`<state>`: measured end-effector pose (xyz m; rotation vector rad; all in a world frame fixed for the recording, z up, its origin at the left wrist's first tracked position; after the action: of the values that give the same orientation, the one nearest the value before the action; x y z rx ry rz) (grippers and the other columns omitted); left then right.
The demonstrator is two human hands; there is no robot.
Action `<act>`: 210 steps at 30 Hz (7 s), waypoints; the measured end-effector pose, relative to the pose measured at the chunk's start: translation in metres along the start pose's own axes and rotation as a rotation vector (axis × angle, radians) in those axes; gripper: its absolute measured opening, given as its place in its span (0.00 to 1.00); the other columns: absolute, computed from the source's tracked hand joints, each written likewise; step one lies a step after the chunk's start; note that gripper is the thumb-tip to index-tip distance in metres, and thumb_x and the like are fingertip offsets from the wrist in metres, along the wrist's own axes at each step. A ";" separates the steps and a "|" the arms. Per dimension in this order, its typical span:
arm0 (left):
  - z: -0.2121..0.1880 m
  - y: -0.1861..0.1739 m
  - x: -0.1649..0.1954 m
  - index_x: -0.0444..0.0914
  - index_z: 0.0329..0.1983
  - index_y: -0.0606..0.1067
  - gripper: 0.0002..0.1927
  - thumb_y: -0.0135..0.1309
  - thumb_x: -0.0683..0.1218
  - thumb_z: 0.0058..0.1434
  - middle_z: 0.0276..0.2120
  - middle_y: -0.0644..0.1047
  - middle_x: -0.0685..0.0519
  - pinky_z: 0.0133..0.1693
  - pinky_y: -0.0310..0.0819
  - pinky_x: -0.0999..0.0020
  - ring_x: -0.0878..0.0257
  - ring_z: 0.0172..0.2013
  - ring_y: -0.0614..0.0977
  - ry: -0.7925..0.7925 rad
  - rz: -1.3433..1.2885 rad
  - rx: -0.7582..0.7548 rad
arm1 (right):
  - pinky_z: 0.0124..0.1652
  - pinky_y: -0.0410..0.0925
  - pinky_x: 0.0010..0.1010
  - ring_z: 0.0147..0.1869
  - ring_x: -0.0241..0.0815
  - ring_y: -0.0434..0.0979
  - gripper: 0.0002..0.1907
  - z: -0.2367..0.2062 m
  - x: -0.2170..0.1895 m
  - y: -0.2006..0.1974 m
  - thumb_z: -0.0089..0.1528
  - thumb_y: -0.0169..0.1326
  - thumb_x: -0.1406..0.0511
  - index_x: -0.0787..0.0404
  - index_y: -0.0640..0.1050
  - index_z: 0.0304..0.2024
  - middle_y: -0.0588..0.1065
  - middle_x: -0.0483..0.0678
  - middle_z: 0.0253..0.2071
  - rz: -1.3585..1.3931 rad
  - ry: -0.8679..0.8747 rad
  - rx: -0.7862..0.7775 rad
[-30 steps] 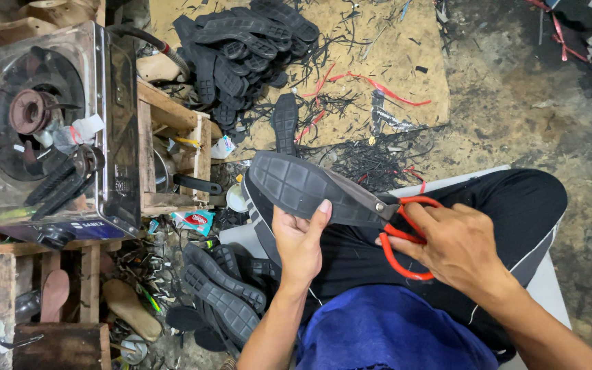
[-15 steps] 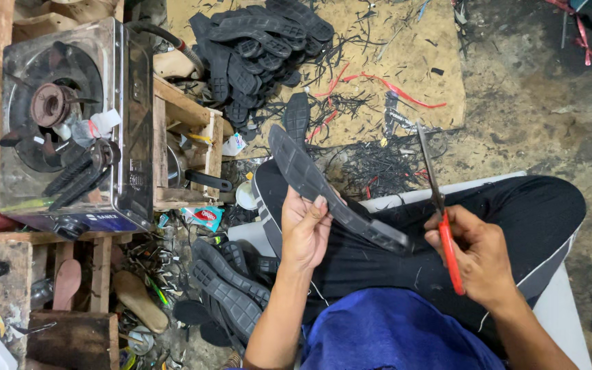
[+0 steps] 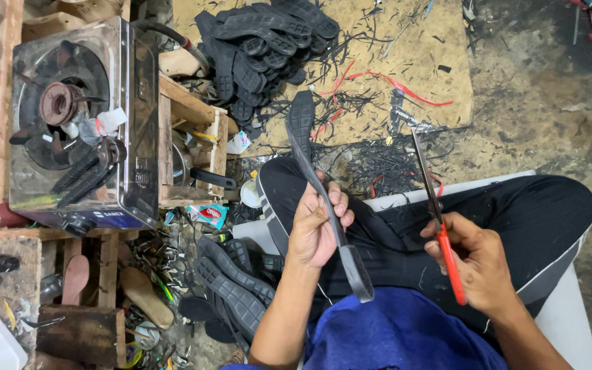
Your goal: The person sits on the workshop floor and uses large red-handled scissors to trim excess rubber from the edges of rubber shoe soles, rotating each sole to cut along its contour, then sets the trimmed sole aside and picks up the next one.
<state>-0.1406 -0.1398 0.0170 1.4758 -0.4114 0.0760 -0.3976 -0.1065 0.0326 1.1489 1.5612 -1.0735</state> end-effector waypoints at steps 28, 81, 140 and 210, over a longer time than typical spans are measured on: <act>-0.012 0.039 0.009 0.34 0.62 0.66 0.21 0.56 0.37 0.68 0.48 0.77 0.53 0.48 0.75 0.73 0.69 0.46 0.79 0.287 0.946 0.364 | 0.31 0.68 0.42 0.29 0.53 0.78 0.30 0.010 -0.047 0.032 0.45 0.67 0.46 0.60 0.79 0.38 0.77 0.50 0.25 -0.884 -0.378 0.117; -0.084 -0.034 0.083 0.31 0.59 0.71 0.19 0.57 0.36 0.66 0.52 0.79 0.47 0.55 0.74 0.63 0.61 0.50 0.80 0.423 0.827 0.722 | 0.25 0.62 0.25 0.24 0.33 0.68 0.10 0.038 0.025 0.019 0.63 0.57 0.66 0.66 0.76 0.45 0.71 0.44 0.24 0.273 0.094 0.018; 0.153 0.020 -0.069 0.41 0.52 0.72 0.21 0.61 0.38 0.55 0.37 0.80 0.56 0.37 0.75 0.69 0.65 0.35 0.80 -0.054 0.841 0.464 | 0.31 0.69 0.27 0.25 0.31 0.78 0.14 0.014 0.053 -0.148 0.57 0.63 0.62 0.64 0.77 0.39 0.80 0.49 0.26 -0.231 -0.021 0.640; 0.041 0.062 -0.020 0.31 0.58 0.71 0.21 0.59 0.32 0.61 0.46 0.79 0.49 0.49 0.78 0.69 0.65 0.44 0.82 0.160 0.747 0.304 | 0.26 0.68 0.41 0.21 0.52 0.76 0.28 -0.021 -0.034 -0.063 0.45 0.68 0.49 0.59 0.78 0.39 0.73 0.51 0.17 -0.788 -0.351 0.072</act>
<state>-0.1868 -0.1688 0.0708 1.5261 -0.8284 0.8761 -0.4570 -0.1048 0.0782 0.3194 1.7220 -1.7381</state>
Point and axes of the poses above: each hand's wrist, its own z-axis towards the middle knuckle, its own y-axis out of the palm, x = y × z, the point moved 2 cm from there along z, towards the middle knuckle
